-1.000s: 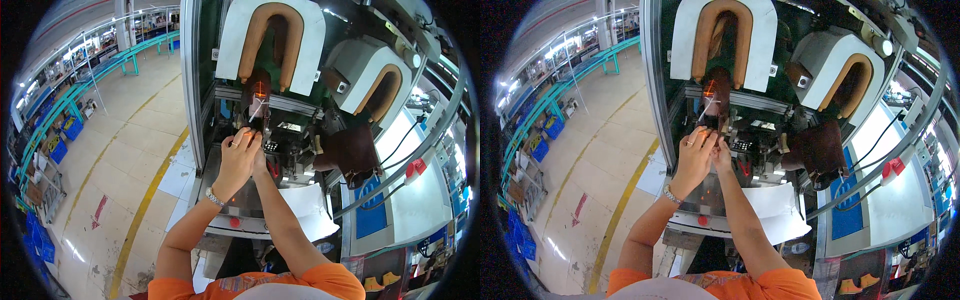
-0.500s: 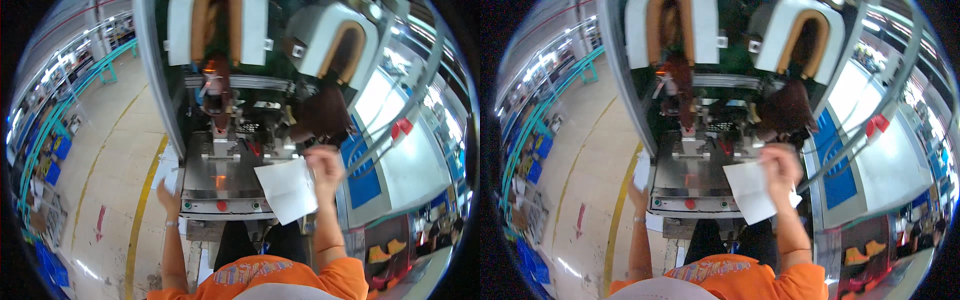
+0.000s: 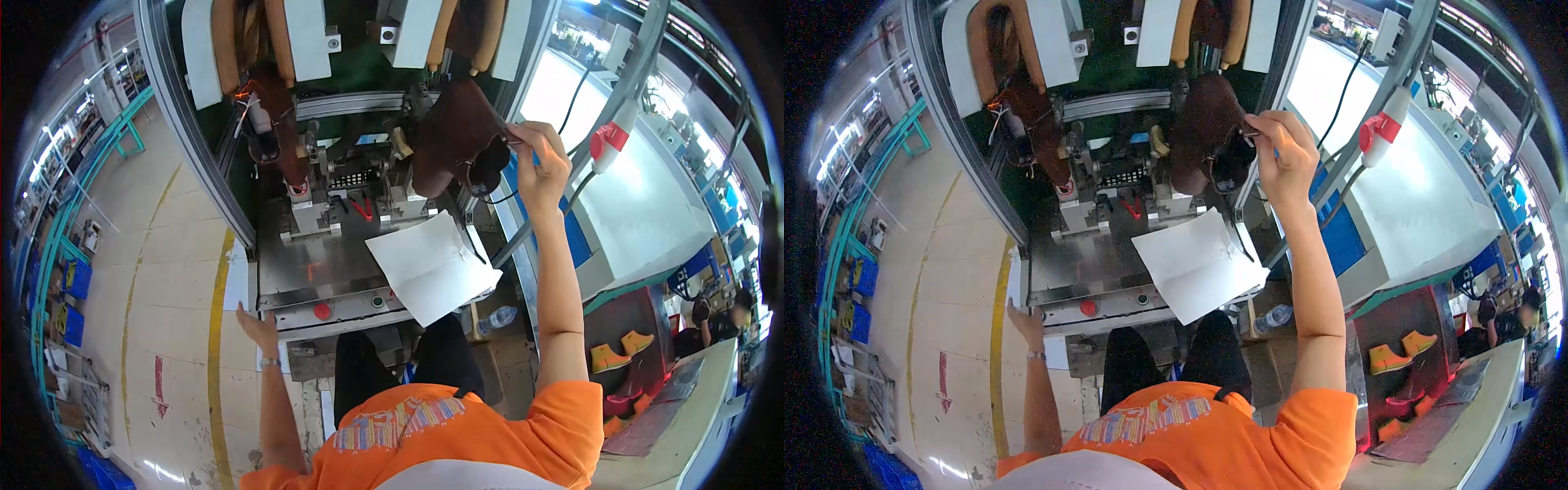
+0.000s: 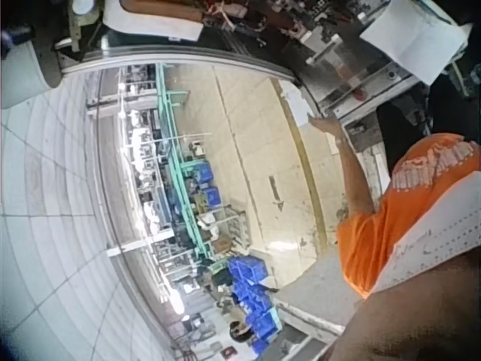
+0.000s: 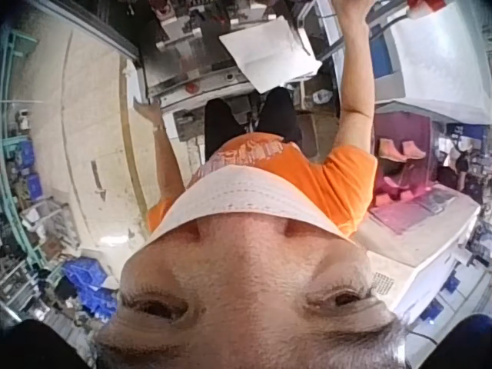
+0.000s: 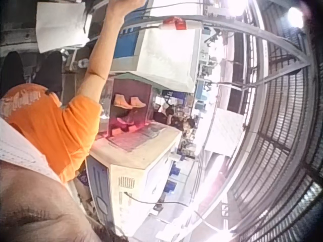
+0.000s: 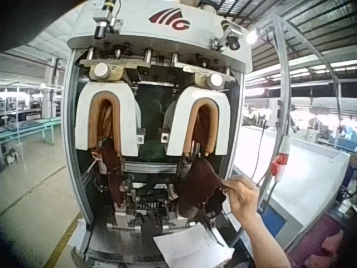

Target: The person repeatedly places brown shoe uppers into a shoe-lasting machine, presses a button to activate the machine, and then removes the processed uppers. The person handles the shoe parts one at a time, placing them into the machine's molds and retrieving them after the cycle completes.

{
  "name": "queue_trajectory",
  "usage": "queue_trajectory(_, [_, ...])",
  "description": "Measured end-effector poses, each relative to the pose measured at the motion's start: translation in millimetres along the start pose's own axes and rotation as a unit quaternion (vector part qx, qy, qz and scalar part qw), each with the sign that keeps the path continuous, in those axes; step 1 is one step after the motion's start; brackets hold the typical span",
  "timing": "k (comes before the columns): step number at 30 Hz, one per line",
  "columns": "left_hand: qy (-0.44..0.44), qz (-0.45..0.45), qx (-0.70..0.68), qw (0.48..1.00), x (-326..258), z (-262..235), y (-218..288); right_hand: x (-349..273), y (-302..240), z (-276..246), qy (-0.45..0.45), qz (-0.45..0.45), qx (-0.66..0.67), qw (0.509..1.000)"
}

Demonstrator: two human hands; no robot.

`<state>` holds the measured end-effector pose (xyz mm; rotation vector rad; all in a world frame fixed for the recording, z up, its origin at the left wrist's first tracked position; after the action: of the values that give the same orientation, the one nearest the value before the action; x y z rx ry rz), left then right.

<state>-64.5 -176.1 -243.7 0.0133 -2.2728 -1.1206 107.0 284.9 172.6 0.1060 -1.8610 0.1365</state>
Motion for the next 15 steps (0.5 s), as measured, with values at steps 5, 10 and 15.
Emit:
queue_trajectory(5, [-0.263,0.201,-0.332,0.883,-40.1,-41.1,314.6,-26.4,-33.3,-39.5,0.094,-0.047,-0.051,0.993])
queue_trajectory(10, [-0.335,0.196,-0.448,0.805,-113.4,-22.9,422.7,-28.7,-102.3,-67.4,-0.012,-0.128,-0.077,0.989])
queue_trajectory(15, [-0.521,0.025,-0.461,0.718,-195.1,18.4,397.6,-56.0,-104.7,-77.1,-0.201,0.017,0.044,0.978])
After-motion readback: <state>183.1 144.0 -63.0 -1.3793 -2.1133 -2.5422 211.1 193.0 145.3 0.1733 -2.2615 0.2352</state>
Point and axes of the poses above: each hand's wrist, its own x-axis towards the middle knuckle, its own z-axis out of the palm, y = z × x, the point moved 3 cm from there along x, towards the middle knuckle, and after that the axes turned 3 degrees about -x, right-handed, at the moved point
